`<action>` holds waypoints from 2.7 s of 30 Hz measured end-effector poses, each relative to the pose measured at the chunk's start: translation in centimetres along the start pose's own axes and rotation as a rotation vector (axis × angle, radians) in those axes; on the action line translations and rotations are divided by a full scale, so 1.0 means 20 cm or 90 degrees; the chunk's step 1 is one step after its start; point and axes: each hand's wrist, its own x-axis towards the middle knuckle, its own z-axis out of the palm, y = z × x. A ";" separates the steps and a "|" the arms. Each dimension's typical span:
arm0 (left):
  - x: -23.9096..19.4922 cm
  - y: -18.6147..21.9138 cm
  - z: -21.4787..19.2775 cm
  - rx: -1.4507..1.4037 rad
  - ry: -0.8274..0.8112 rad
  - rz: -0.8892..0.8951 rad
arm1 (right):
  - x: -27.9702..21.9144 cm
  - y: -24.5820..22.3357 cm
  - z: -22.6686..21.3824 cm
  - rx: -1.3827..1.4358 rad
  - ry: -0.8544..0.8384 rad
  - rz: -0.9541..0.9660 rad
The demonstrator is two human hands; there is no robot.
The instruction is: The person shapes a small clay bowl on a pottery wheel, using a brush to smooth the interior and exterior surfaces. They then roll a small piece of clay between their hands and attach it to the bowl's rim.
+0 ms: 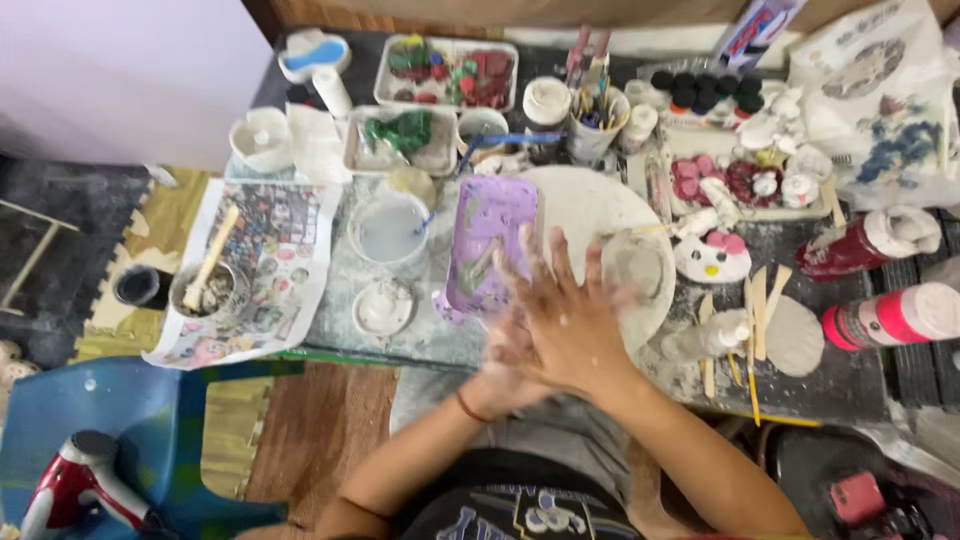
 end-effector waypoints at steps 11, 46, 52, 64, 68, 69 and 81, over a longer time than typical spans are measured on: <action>0.11 -0.21 0.10 -0.116 -0.061 0.349 | -0.03 -0.06 0.05 0.072 -0.006 -0.032; -0.11 0.02 -0.17 0.025 -0.143 -0.313 | 0.00 0.05 0.08 0.033 -0.027 0.020; -0.08 0.02 -0.18 0.015 -0.096 -0.263 | 0.00 0.01 0.09 0.092 -0.095 0.026; -0.05 0.16 0.07 -0.094 -0.015 -0.368 | -0.23 0.28 -0.29 0.398 0.169 0.016; -0.06 0.19 0.09 -0.082 0.033 -0.416 | -0.30 0.23 -0.23 0.267 0.084 0.031; -0.06 0.18 0.08 -0.078 0.022 -0.416 | -0.31 0.23 -0.22 0.262 0.086 0.036; -0.03 0.08 -0.05 -0.276 0.070 -0.401 | -0.30 0.23 -0.17 0.205 0.057 -0.012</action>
